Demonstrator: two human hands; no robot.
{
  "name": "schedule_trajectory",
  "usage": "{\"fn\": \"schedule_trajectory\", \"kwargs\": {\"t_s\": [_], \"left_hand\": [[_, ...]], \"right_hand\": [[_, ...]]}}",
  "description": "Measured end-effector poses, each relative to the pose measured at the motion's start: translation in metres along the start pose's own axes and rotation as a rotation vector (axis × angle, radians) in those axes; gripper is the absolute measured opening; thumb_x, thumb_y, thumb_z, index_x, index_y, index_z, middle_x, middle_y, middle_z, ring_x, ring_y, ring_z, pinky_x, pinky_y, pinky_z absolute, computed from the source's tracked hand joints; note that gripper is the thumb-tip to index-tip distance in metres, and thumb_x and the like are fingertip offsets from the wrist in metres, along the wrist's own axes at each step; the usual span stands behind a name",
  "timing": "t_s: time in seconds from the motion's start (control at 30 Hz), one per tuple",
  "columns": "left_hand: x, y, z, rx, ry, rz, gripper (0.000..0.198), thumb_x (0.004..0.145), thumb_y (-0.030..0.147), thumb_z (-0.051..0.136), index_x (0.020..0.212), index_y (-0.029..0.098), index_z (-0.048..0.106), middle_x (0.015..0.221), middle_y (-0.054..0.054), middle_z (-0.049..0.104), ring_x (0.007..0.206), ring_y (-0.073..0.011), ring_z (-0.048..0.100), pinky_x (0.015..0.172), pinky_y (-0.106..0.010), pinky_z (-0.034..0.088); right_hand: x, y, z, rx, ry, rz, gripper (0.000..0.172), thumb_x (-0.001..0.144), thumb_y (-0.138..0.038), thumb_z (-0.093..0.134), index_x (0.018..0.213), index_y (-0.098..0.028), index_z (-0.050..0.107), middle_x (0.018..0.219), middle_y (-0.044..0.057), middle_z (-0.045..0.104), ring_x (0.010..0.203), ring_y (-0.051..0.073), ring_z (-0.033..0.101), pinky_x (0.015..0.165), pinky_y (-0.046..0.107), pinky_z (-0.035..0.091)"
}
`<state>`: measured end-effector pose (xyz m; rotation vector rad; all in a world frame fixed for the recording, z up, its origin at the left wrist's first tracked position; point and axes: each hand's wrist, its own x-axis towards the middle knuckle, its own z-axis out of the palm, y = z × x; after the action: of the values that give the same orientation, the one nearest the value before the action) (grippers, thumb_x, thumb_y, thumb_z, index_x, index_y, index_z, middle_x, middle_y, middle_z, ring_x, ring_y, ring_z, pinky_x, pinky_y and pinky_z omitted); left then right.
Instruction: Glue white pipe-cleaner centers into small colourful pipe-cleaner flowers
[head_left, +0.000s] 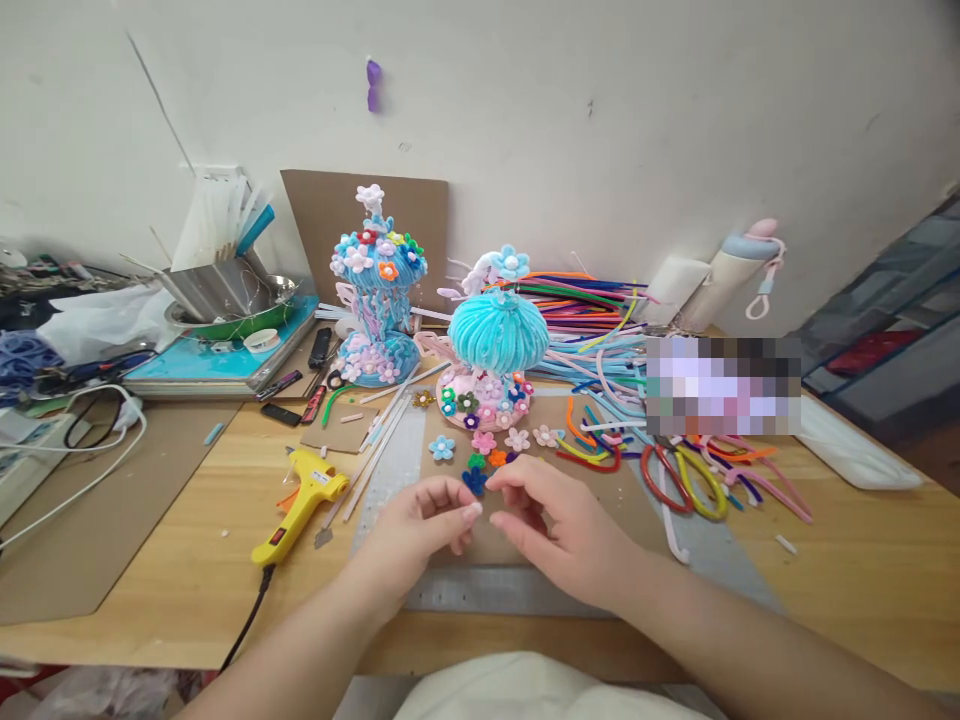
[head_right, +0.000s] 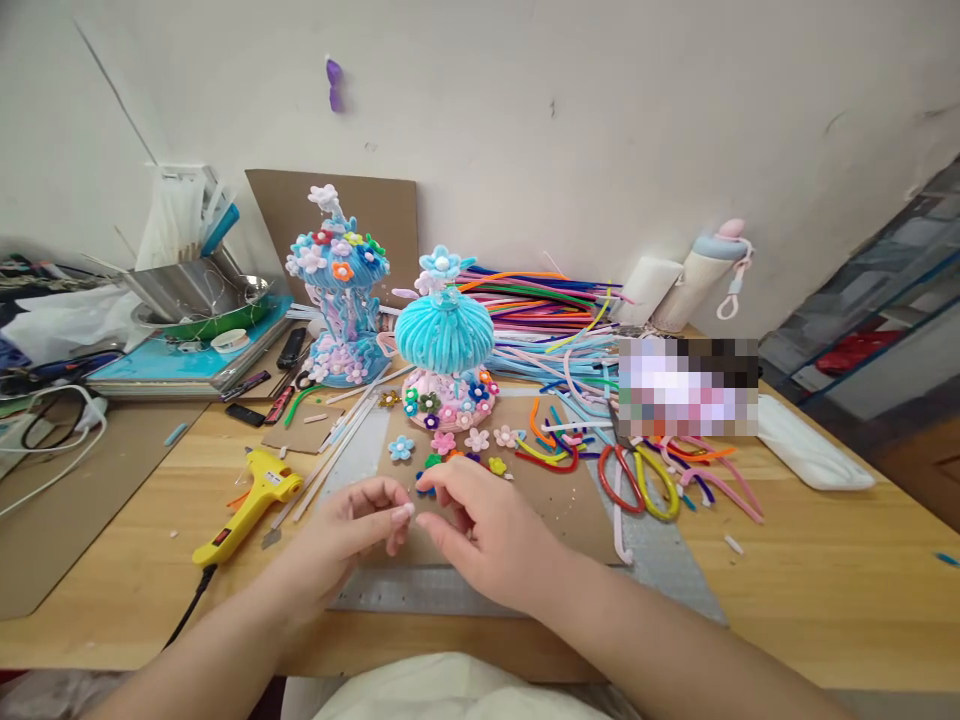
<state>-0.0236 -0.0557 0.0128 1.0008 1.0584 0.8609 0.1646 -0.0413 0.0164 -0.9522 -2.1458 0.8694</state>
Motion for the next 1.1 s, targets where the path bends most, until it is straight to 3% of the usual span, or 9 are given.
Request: {"fn": "schedule_trajectory", "kwargs": {"t_s": [0.07,0.17,0.33,0.47,0.73,0.93,1.1], "left_hand": [[0.014,-0.001,0.009,-0.119,0.010,-0.020,0.025,0.067,0.034,0.073,0.073,0.015,0.059,0.059,0.003,0.055,0.053,-0.0082,0.046,0.054,-0.021,0.037],[0.027,-0.007,0.013,-0.198,0.026,-0.044,0.023,0.067,0.031,0.075,0.073,0.013,0.062,0.060,0.002,0.057,0.054,-0.0080,0.049,0.054,-0.020,0.039],[0.032,-0.016,0.010,-0.292,-0.017,-0.110,0.018,0.071,0.028,0.072,0.076,0.011,0.067,0.069,-0.002,0.063,0.055,-0.0067,0.054,0.054,-0.019,0.041],[0.030,-0.013,0.011,-0.378,-0.054,-0.161,0.016,0.066,0.022,0.077,0.075,0.012,0.069,0.065,-0.001,0.063,0.053,-0.0058,0.055,0.053,-0.017,0.043],[0.026,-0.011,0.015,-0.403,-0.060,-0.219,0.018,0.061,0.022,0.080,0.071,0.012,0.069,0.064,-0.001,0.064,0.051,-0.0065,0.055,0.051,-0.018,0.046],[0.027,-0.014,0.011,-0.444,-0.093,-0.224,0.014,0.066,0.021,0.077,0.071,0.012,0.067,0.062,0.000,0.062,0.050,-0.0058,0.055,0.052,-0.018,0.046],[0.027,-0.013,0.013,-0.436,-0.122,-0.225,0.015,0.068,0.021,0.075,0.073,0.011,0.065,0.063,-0.002,0.062,0.055,-0.0071,0.056,0.056,-0.019,0.048]], "right_hand": [[0.004,0.005,0.005,0.009,0.088,-0.067,0.011,0.087,-0.020,0.050,0.097,-0.021,0.055,0.082,0.002,0.054,0.067,0.013,0.051,0.059,0.024,0.041],[0.006,0.019,0.009,0.020,0.182,-0.052,0.010,0.089,-0.017,0.049,0.090,-0.020,0.058,0.082,0.003,0.056,0.075,0.015,0.054,0.066,0.026,0.042],[0.004,0.033,0.013,0.119,0.200,0.069,0.008,0.088,-0.018,0.053,0.085,-0.021,0.060,0.080,0.001,0.060,0.074,0.015,0.056,0.066,0.026,0.044],[0.001,0.033,0.014,0.224,0.250,0.095,0.006,0.087,-0.023,0.056,0.083,-0.021,0.059,0.078,0.001,0.057,0.069,0.014,0.055,0.062,0.025,0.044],[0.001,0.031,0.012,0.203,0.234,0.018,0.009,0.087,-0.020,0.054,0.080,-0.022,0.058,0.078,0.001,0.057,0.074,0.015,0.055,0.067,0.027,0.045],[-0.003,0.030,0.012,0.195,0.258,-0.012,0.007,0.087,-0.019,0.051,0.092,-0.023,0.056,0.086,0.003,0.056,0.075,0.015,0.055,0.064,0.027,0.046],[-0.006,0.028,0.017,0.170,0.210,-0.035,0.008,0.086,-0.015,0.051,0.085,-0.022,0.055,0.080,0.002,0.056,0.072,0.015,0.054,0.065,0.027,0.045]]}}
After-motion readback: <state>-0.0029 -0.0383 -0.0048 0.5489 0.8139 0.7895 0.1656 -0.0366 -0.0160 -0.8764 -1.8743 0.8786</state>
